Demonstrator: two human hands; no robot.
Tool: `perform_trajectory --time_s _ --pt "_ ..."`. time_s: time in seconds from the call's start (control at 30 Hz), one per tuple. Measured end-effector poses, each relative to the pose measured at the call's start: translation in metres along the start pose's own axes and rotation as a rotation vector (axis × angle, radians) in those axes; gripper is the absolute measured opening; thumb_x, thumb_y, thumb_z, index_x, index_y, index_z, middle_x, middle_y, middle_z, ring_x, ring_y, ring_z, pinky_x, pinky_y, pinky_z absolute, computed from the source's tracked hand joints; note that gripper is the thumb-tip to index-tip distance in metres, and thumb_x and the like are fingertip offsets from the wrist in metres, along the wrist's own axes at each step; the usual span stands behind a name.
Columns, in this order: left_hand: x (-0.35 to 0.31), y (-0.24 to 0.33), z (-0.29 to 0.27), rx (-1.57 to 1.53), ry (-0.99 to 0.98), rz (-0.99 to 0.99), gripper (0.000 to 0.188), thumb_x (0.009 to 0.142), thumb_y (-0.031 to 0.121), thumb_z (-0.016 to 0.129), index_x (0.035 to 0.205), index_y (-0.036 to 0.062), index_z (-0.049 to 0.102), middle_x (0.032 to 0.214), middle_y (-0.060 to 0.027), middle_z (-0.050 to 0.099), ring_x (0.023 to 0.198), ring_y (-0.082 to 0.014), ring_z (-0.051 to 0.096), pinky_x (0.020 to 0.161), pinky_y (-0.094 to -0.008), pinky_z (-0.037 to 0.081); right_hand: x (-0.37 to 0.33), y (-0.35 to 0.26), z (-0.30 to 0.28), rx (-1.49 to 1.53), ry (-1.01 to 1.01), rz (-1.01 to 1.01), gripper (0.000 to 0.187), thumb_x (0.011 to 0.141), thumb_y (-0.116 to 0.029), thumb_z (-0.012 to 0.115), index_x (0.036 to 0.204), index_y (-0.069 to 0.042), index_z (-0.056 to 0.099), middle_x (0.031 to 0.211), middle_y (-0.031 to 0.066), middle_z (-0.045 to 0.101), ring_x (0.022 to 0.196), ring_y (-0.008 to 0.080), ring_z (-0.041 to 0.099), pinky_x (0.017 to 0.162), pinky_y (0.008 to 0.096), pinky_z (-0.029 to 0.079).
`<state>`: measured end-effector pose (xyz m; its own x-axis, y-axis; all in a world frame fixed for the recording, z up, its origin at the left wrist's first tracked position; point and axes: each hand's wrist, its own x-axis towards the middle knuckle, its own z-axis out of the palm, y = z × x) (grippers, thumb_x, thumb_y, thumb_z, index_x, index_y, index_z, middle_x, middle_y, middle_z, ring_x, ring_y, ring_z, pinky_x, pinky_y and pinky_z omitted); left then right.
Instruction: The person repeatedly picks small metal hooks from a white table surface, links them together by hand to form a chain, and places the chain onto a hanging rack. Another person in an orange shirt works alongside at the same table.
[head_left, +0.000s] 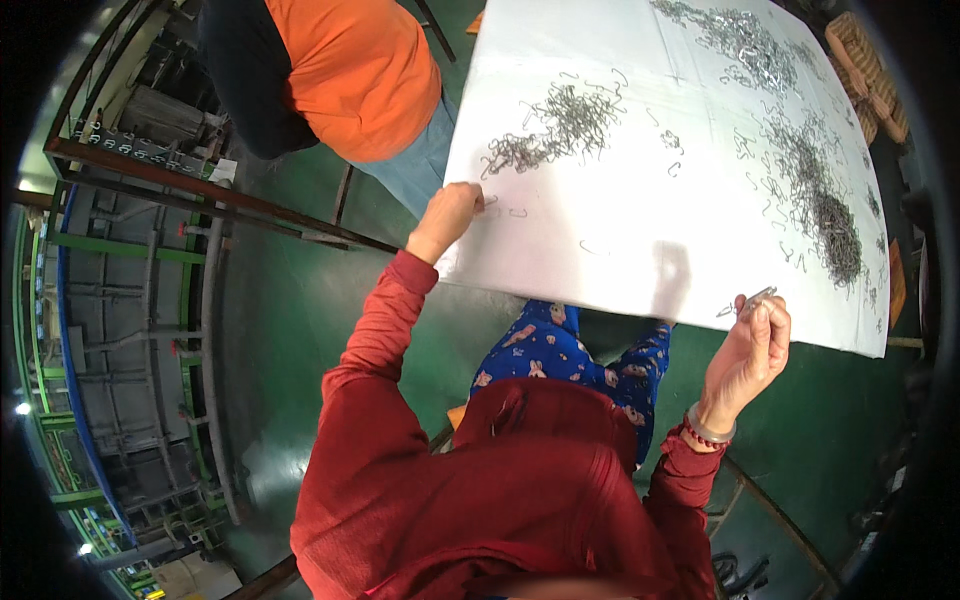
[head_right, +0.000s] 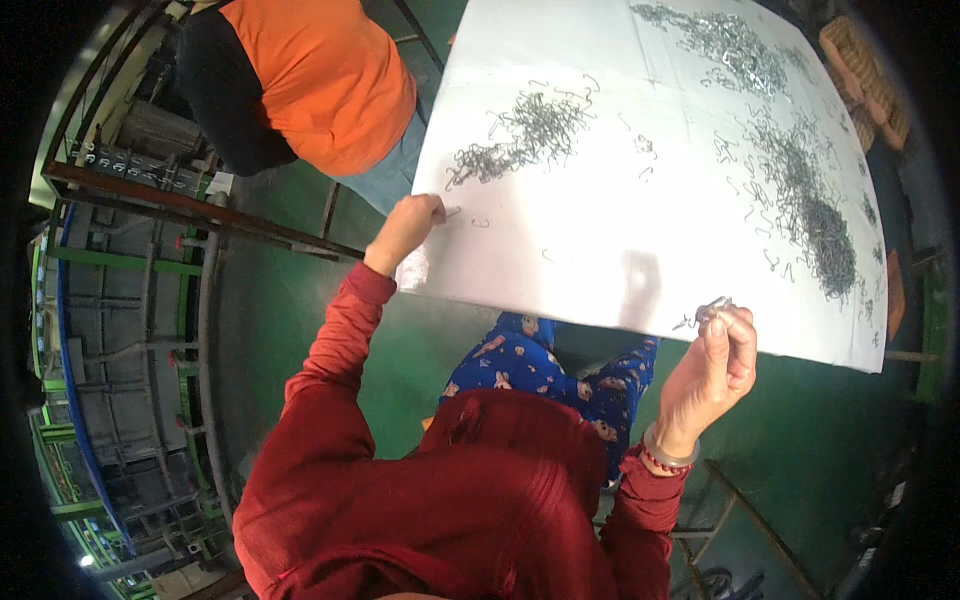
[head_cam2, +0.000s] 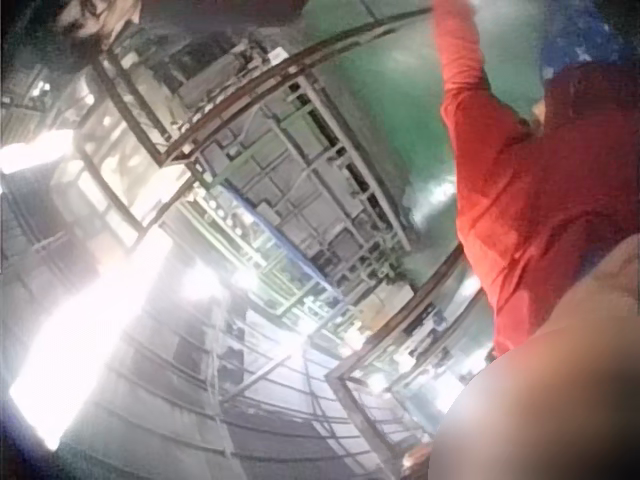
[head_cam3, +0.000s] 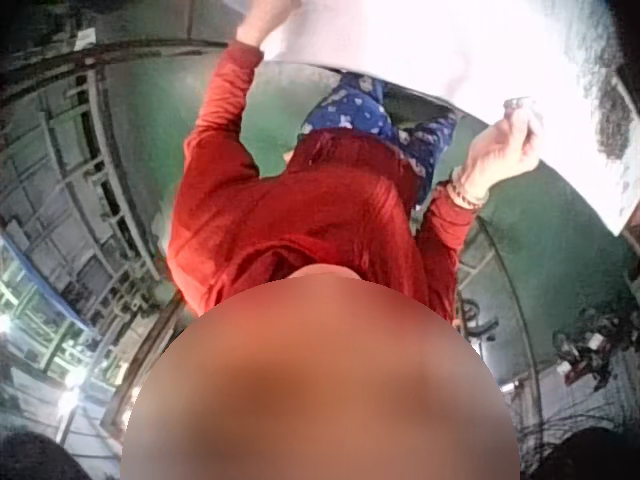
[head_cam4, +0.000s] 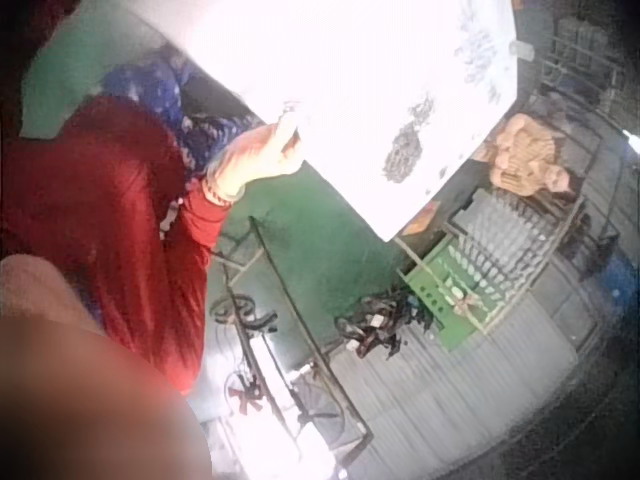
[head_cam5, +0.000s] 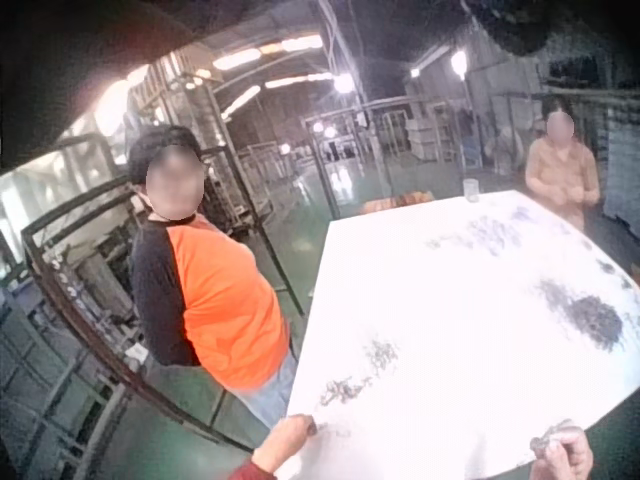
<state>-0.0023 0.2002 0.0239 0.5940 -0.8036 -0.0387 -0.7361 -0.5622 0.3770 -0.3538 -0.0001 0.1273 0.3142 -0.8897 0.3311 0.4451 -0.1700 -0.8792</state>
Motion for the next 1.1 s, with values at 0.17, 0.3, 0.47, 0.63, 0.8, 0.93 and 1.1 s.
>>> perform_trajectory --time_s 0.17,0.3,0.47,0.63,0.8,0.93,1.1 --pt "0.029 0.007 0.021 -0.069 0.313 0.05 0.018 0.083 0.021 0.067 0.082 0.0028 0.069 0.078 -0.0148 0.065 0.074 -0.0341 0.063 0.068 -0.0424 0.049 0.005 -0.002 0.0 -0.009 -0.035 0.002 0.005 0.087 -0.003 0.061 0.086 0.002 0.061 0.087 0.0055 0.052 0.083 0.015 0.045 0.079 0.0281 0.037" --pt "0.069 0.017 0.039 -0.085 0.314 -0.013 0.022 0.08 0.024 0.071 0.077 0.0026 0.067 0.077 -0.017 0.066 0.073 -0.0352 0.064 0.065 -0.0446 0.05 0.011 -0.008 -0.002 -0.022 -0.007 -0.009 0.005 0.087 -0.003 0.061 0.086 0.002 0.06 0.086 0.0055 0.052 0.082 0.0148 0.045 0.079 0.0281 0.037" --pt "0.091 0.025 0.041 0.084 0.146 0.079 0.02 0.082 0.02 0.068 0.079 0.0002 0.066 0.08 -0.0187 0.067 0.077 -0.0366 0.065 0.069 -0.0438 0.05 0.011 -0.014 -0.005 -0.051 0.017 -0.008 0.005 0.087 -0.003 0.061 0.086 0.002 0.06 0.086 0.0054 0.052 0.082 0.0147 0.044 0.079 0.0286 0.036" --pt "0.108 0.029 0.009 -0.124 0.203 0.109 0.02 0.084 0.019 0.066 0.082 -0.0008 0.065 0.078 -0.0177 0.067 0.078 -0.0359 0.065 0.071 -0.0428 0.05 0.008 -0.016 -0.009 -0.034 -0.007 -0.026 0.005 0.087 -0.003 0.061 0.087 0.002 0.059 0.086 0.0049 0.051 0.08 0.0142 0.043 0.08 0.0284 0.036" --pt "0.118 0.03 -0.003 0.129 0.013 -0.003 0.022 0.082 0.02 0.068 0.082 -0.0018 0.066 0.078 -0.0177 0.068 0.075 -0.0343 0.066 0.067 -0.0415 0.051 0.007 -0.016 -0.012 -0.044 -0.018 -0.033 0.005 0.088 -0.003 0.06 0.087 0.002 0.06 0.085 0.0048 0.051 0.08 0.0141 0.042 0.079 0.0288 0.036" --pt "0.129 0.025 -0.012 -0.31 -0.137 -0.091 0.022 0.082 0.019 0.07 0.08 -0.0023 0.065 0.079 -0.0157 0.068 0.069 -0.0265 0.066 0.062 -0.0361 0.053 0.005 -0.018 -0.012 -0.05 0.008 -0.038 0.005 0.088 -0.003 0.06 0.087 0.002 0.06 0.085 0.0048 0.051 0.08 0.0143 0.043 0.079 0.0292 0.036" --pt "0.097 0.01 -0.034 -0.795 -0.138 -0.115 0.016 0.085 0.012 0.067 0.086 -0.002 0.058 0.076 -0.0068 0.064 0.061 -0.0132 0.061 0.056 -0.0249 0.051 0.003 -0.02 -0.016 -0.049 0.021 -0.031 0.005 0.088 -0.004 0.06 0.087 0.001 0.06 0.085 0.0043 0.05 0.082 0.0143 0.044 0.083 0.0312 0.038"
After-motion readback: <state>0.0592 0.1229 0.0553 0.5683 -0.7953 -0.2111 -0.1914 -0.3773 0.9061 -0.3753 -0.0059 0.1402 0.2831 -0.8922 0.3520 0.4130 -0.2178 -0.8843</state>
